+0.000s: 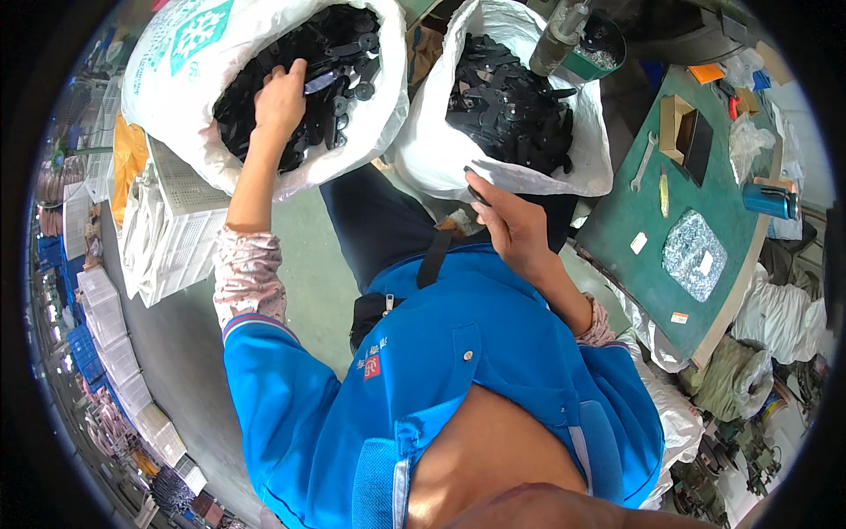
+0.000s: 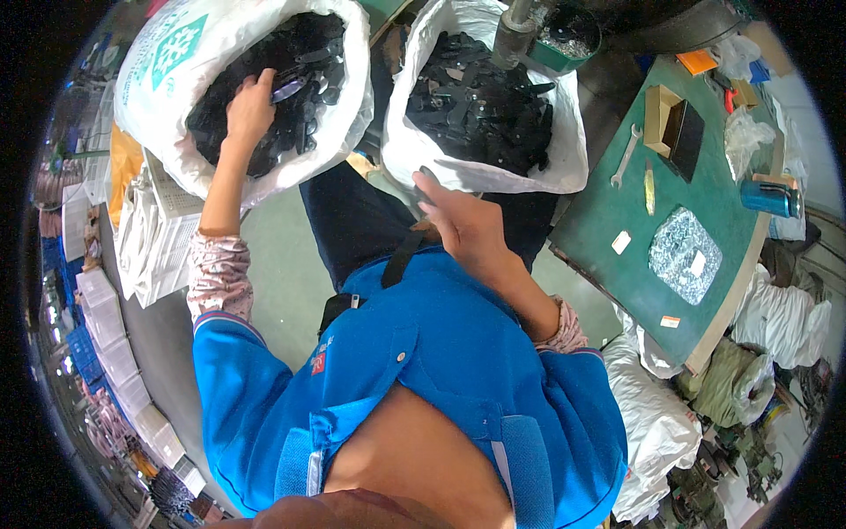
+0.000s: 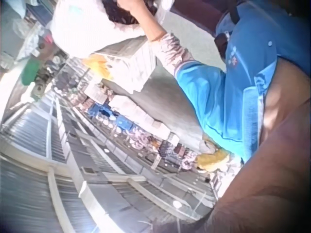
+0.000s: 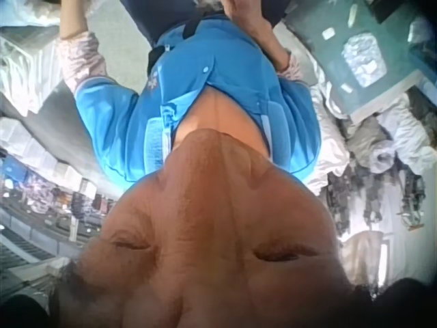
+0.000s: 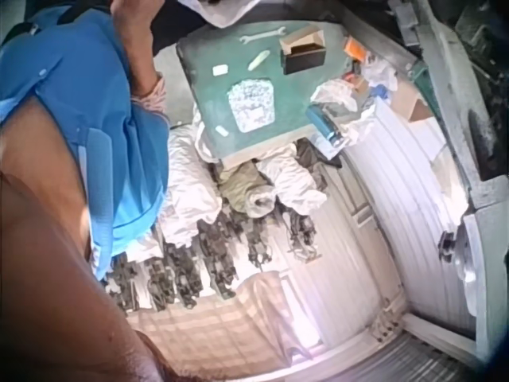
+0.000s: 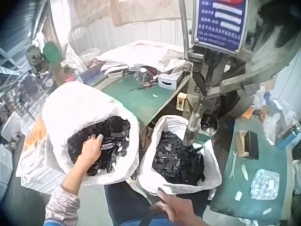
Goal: The person repeatedly picks small black plastic parts from a white sack, places them into a machine, and then transfers the processed parts into a second white sack. The person handles the parts one at a time in a repetitive cycle.
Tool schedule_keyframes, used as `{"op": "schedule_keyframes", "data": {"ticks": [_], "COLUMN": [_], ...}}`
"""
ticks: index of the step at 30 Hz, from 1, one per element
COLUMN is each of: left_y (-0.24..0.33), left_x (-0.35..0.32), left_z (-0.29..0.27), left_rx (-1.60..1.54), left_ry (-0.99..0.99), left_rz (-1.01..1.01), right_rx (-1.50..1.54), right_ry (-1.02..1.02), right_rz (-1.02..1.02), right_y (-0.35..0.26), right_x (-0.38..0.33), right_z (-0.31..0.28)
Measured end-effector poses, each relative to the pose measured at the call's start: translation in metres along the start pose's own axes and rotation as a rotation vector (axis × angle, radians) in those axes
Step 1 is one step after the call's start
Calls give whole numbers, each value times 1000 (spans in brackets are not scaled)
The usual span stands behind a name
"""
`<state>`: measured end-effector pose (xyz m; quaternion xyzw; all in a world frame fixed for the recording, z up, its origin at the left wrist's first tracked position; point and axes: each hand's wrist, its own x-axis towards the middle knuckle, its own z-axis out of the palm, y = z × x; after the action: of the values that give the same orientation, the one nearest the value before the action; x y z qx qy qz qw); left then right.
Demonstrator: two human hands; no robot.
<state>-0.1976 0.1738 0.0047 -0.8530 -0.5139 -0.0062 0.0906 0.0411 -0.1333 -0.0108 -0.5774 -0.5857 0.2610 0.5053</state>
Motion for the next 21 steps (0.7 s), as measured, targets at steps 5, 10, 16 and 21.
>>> {"op": "schedule_keyframes", "data": {"ticks": [5, 10, 16, 21], "left_y": [-16, -27, -10, 2], "left_x": [-5, -12, -27, -33], "left_z": [-34, -31, -12, -5], "left_rx": [-398, -701, -1383, -1613], "left_ry": [112, 231, 397, 410], "left_rz": [-130, -244, -439, -422], "right_rx": [-322, -3, 434, 465], "right_ry": [-18, 153, 30, 11], "right_rz": [-48, -27, 358, 331], "right_y": [-6, -6, -5, -2], "right_x": [5, 16, 11, 13], "right_z": [-11, -3, -6, -2]}}
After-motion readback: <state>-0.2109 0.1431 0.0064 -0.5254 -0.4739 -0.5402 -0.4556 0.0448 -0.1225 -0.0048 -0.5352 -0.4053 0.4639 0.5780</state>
